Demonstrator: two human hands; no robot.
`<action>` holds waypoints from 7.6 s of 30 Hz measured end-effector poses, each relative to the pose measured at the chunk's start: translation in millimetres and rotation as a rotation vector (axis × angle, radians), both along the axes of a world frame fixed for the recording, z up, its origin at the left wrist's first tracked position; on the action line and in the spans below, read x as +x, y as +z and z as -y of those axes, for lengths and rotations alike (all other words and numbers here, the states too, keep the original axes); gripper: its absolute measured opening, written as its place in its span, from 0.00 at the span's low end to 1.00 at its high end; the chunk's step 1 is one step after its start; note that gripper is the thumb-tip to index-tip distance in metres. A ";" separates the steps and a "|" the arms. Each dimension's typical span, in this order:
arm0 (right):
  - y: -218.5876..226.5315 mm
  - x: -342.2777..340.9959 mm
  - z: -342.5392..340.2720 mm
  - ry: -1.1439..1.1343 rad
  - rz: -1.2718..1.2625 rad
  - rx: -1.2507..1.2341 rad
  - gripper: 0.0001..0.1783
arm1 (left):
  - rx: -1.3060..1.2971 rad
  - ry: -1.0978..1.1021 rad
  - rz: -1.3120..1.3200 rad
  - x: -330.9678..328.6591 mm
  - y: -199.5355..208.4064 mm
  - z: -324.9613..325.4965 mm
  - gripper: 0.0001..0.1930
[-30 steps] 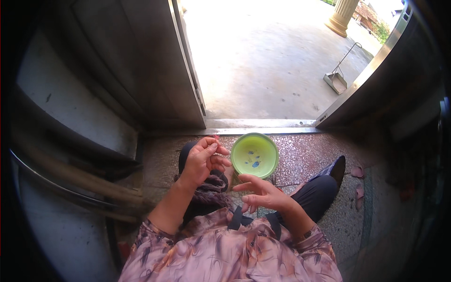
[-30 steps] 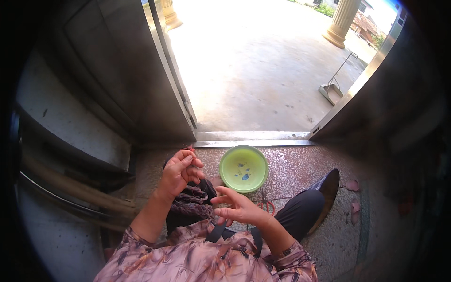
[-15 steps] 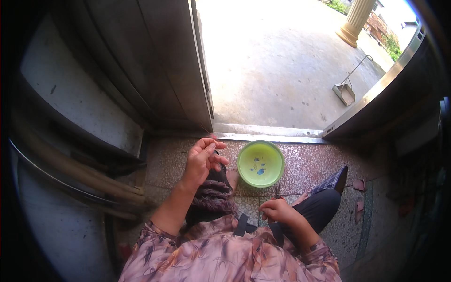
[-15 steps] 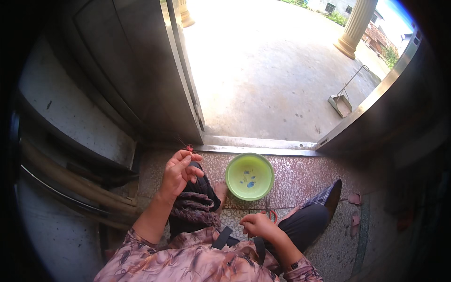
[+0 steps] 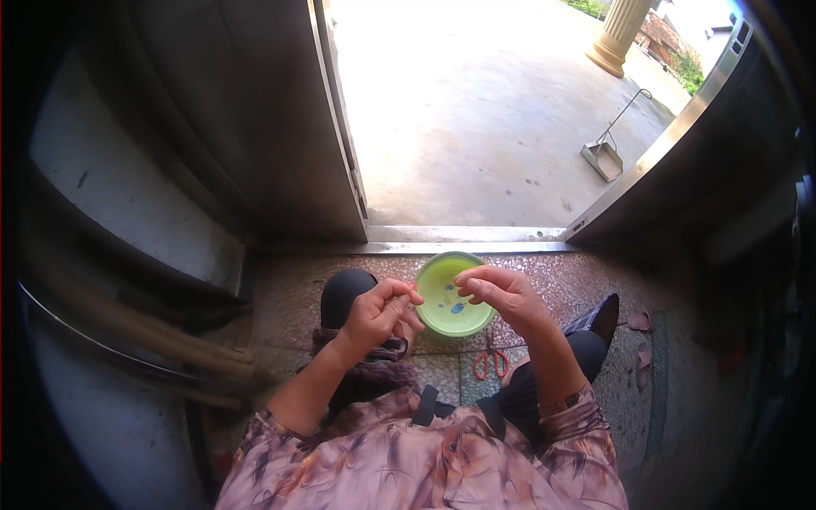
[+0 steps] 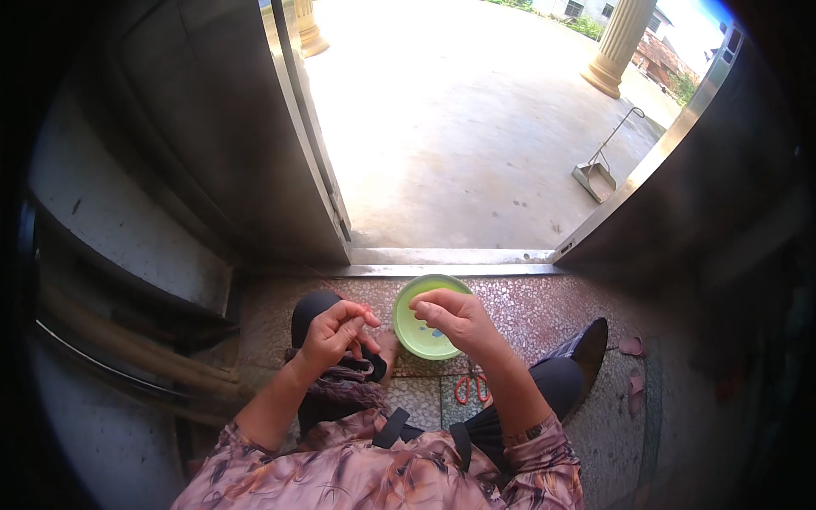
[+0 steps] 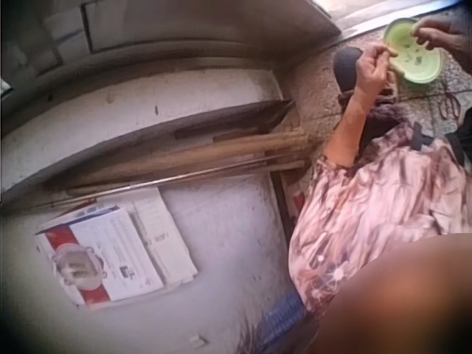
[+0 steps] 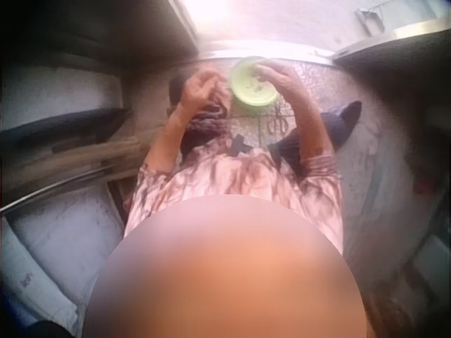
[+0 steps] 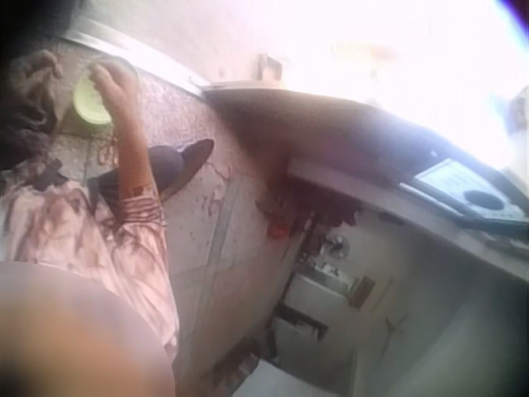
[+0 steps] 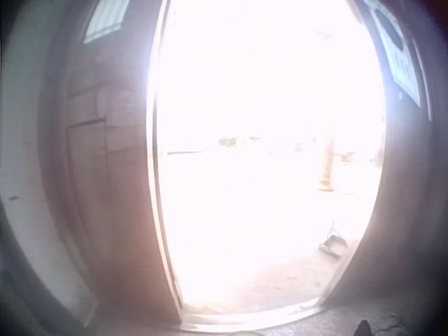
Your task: The recorder is repairing a traditional woven hat using string and scissors.
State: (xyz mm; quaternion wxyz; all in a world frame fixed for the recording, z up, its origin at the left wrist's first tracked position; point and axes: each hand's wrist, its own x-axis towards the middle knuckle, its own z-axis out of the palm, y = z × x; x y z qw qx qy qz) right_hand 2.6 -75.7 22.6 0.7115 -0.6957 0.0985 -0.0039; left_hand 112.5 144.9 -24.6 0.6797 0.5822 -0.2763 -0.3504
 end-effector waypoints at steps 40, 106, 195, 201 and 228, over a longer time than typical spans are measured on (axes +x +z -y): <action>82.7 -82.0 23.3 -0.229 0.692 0.315 0.05 | 0.098 0.197 -0.269 25.7 -15.6 -4.6 0.06; -83.5 -356.5 169.2 -1.100 0.222 0.555 0.06 | 0.716 0.070 0.388 52.5 -1.7 -86.1 0.09; -19.8 -186.1 97.8 -0.819 0.145 0.467 0.07 | 0.377 -0.566 -0.428 -42.9 -4.8 23.4 0.11; -28.9 -183.9 98.8 -0.754 0.111 0.470 0.07 | 0.111 -0.375 -0.697 -24.0 -9.5 20.2 0.11; -77.1 -138.5 51.4 0.025 -0.056 1.098 0.09 | -0.171 0.198 -0.901 59.2 -37.1 41.7 0.10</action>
